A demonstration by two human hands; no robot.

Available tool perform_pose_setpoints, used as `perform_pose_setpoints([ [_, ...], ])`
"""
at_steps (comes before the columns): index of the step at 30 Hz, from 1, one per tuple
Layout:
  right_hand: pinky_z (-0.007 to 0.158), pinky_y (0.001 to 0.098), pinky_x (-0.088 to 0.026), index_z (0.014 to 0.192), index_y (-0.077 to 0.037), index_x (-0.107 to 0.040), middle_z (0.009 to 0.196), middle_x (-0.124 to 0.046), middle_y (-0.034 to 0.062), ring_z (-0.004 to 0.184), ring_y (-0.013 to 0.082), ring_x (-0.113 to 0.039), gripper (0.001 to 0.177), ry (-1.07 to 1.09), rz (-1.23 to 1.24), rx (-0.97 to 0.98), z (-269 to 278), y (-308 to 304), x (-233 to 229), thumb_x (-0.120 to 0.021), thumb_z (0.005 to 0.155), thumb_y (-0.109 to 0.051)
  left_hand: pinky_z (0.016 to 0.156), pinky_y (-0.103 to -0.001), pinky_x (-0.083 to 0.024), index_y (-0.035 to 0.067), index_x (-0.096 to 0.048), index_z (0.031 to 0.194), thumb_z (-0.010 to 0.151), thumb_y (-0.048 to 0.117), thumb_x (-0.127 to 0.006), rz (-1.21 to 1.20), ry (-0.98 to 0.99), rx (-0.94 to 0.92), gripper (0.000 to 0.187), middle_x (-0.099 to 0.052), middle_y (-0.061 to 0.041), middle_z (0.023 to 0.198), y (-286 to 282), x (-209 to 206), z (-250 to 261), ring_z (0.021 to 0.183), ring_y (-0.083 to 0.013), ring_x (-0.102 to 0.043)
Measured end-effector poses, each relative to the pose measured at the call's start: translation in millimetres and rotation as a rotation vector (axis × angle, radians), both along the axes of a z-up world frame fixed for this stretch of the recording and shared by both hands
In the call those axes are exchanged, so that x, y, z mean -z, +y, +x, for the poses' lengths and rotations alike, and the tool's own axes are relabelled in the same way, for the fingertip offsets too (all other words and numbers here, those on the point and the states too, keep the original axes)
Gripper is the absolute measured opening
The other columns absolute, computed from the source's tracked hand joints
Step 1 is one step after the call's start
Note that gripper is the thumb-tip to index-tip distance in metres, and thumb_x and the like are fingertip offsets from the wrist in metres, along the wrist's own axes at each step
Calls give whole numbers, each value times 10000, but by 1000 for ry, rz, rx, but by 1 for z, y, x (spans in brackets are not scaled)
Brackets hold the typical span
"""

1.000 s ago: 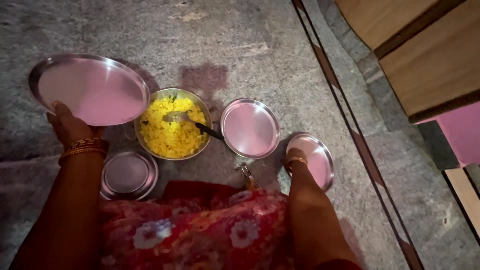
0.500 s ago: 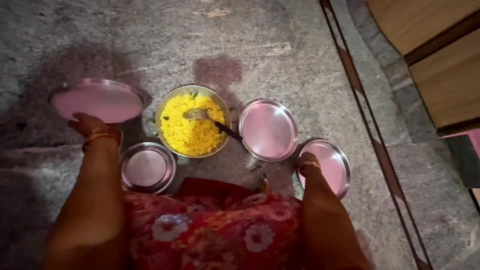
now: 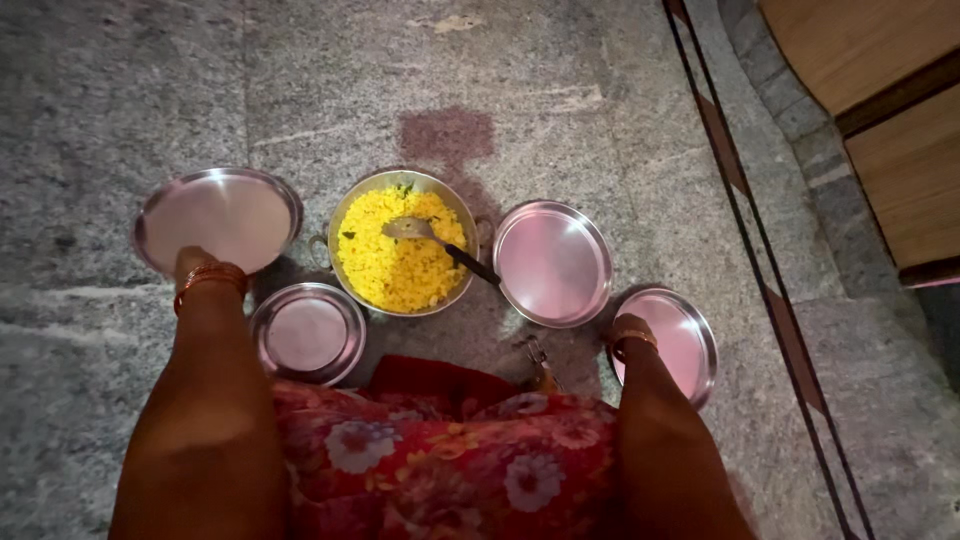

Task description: The person serves yellow rice from a large bowl onto several small plates using a spoon, and then holds one of the plates.

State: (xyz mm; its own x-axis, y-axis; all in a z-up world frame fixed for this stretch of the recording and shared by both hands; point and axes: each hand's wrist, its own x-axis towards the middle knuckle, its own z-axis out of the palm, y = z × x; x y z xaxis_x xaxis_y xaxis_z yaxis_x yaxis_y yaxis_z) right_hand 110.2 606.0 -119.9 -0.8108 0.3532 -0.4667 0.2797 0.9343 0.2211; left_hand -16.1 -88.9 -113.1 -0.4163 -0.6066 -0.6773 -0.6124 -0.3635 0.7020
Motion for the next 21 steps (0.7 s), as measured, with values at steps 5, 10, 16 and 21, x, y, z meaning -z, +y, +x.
perform_pose_setpoints([
  [5,847,440,-641,920,15,-840,1053,-791,217,1017,336,-775,233,-130,-9,245,-7,1,-16,-764,726,-87,1015,-493,-519,159,-327,1558,983,462,-605,-46,-47,105,707,-535,-160,1481,-7,11,-4,1277,-361,-609],
  [10,916,484,-574,1080,-8,-759,1149,-724,268,1090,420,-702,396,277,-53,364,-20,16,-3,-609,935,-345,1036,-478,-498,152,-362,1547,975,450,-634,-90,-65,177,700,-543,-156,1469,-8,17,-10,1280,-353,-600],
  [16,850,568,-528,1147,22,-692,1156,-683,299,1043,499,-658,553,832,-63,365,-28,21,-39,-707,864,-452,1063,-459,-473,145,-405,1535,966,436,-669,-166,-90,255,691,-553,-151,1454,-6,12,-14,1284,-345,-590],
  [21,875,528,-533,1117,-10,-699,1092,-722,255,1032,444,-684,361,1191,-189,588,-12,19,-85,-605,973,-327,1085,-444,-452,139,-440,1525,959,424,-699,-363,-96,287,685,-562,-146,1442,4,-39,-17,1286,-337,-581],
])
